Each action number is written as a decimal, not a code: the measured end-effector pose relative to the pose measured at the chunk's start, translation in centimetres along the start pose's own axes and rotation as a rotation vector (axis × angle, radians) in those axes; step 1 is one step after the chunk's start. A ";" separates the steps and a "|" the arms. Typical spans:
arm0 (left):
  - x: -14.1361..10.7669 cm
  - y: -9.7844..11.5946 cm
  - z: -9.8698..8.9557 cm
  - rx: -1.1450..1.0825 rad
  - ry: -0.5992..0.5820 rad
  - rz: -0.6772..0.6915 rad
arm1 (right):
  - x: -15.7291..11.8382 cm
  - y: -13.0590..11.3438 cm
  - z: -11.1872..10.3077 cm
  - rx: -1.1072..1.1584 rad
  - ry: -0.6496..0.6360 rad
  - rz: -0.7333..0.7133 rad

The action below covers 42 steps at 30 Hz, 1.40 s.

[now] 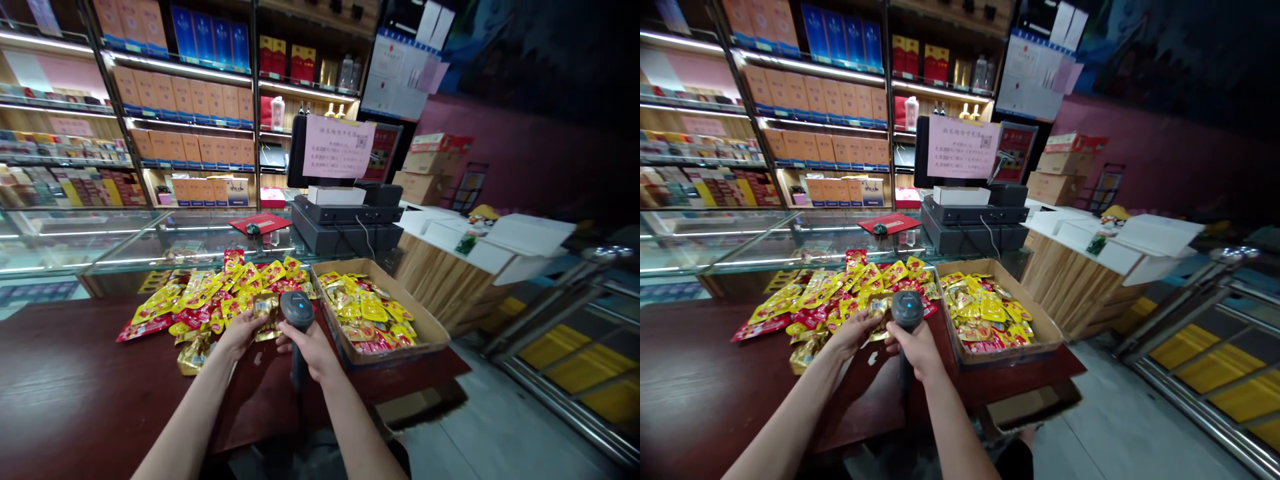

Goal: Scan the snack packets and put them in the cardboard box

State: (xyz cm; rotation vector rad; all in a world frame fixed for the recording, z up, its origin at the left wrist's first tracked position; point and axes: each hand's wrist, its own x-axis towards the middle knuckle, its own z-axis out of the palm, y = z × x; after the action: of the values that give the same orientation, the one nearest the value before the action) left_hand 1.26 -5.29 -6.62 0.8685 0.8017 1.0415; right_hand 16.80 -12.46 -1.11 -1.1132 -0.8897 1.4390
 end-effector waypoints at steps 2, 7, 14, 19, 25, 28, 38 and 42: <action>1.5 0.6 0.6 0.000 -0.024 0.046 | 0.1 -0.9 0.3 -0.070 0.002 -0.011; 3.7 2.0 2.7 0.068 -0.073 0.055 | 1.0 -1.7 1.1 -0.196 0.011 -0.071; 3.7 3.1 4.3 0.143 -0.056 0.074 | 2.3 -1.2 1.4 -0.225 0.005 -0.107; 3.9 3.1 4.0 0.137 -0.073 0.120 | 2.5 -1.5 1.5 -0.223 0.026 -0.085; 4.3 2.8 3.7 0.201 -0.094 0.115 | 3.0 -1.2 1.4 -0.213 0.040 -0.071; 4.3 2.7 3.6 0.213 -0.091 0.096 | 3.1 -1.2 1.5 -0.197 0.038 -0.068; 3.8 4.4 4.8 -0.010 -0.131 -0.120 | 3.1 -3.6 -0.6 -0.084 0.225 -0.244; 4.5 5.5 6.3 -0.108 -0.223 -0.303 | 4.4 -5.4 -2.8 0.028 0.190 0.018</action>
State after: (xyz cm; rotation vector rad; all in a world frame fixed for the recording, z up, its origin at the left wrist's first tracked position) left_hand 6.04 -0.94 0.36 0.7293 0.6580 0.7005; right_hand 21.08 -7.41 2.45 -1.2172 -0.7256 1.3313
